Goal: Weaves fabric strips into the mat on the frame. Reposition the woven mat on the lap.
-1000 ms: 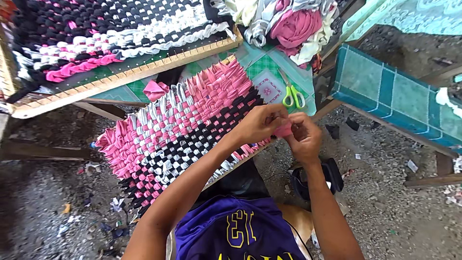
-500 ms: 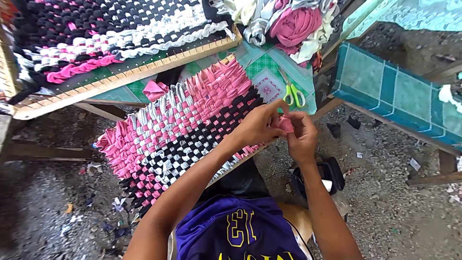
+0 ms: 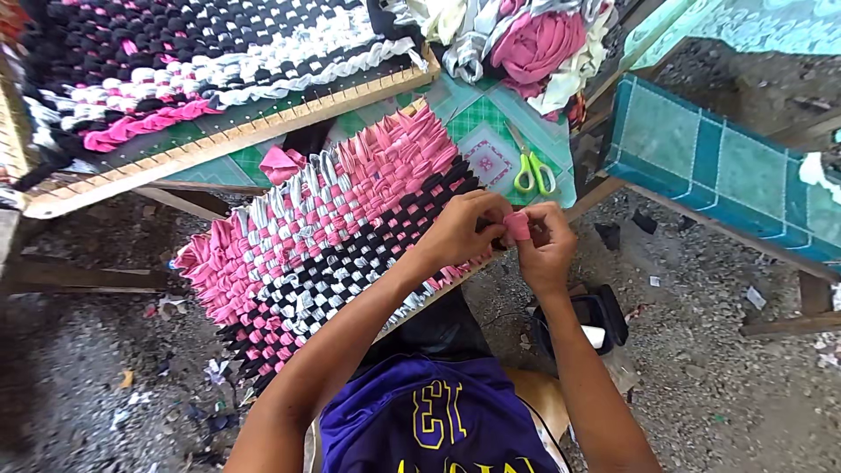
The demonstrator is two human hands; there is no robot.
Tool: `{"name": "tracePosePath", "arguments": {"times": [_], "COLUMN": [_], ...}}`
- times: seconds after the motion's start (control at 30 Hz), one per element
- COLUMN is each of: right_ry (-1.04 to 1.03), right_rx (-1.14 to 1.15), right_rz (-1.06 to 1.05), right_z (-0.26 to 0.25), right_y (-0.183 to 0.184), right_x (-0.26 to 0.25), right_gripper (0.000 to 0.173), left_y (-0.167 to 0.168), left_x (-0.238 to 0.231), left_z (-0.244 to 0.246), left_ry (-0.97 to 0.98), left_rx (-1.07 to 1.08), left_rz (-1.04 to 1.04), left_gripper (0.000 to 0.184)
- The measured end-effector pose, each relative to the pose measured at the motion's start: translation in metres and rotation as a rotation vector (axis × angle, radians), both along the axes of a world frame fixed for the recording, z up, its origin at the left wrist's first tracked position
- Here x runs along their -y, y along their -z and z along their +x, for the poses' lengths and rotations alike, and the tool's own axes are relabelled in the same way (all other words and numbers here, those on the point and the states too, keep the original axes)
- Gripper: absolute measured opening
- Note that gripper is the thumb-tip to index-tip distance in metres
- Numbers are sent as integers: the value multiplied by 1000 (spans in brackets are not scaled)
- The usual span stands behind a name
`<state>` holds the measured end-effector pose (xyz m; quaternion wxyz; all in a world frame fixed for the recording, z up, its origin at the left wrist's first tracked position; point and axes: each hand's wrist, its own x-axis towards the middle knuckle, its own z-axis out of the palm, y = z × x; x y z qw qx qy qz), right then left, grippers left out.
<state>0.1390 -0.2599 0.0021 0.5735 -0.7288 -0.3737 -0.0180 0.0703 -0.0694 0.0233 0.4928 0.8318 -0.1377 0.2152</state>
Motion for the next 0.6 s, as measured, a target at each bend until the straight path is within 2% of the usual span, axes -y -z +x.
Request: {"name": "tracePosePath", "arguments": {"times": [0.3,0.43,0.6], "right_ry": [-39,36,151], "right_rx": [292,378,280], "right_rz": [-169,-202,-146], "right_z": [-1,-10,-26], "right_y": [6,13,31], "right_x": [6,8,3], "right_gripper": [21,25,30], "left_y": [23,22,22], "left_x": [-11,-11,-8], "left_z": [-3,-2,2], "left_ry": [-2,36,43], "left_rx": [59,51,58], "left_rz": [203,264,316], "left_gripper": [16,19,23]}}
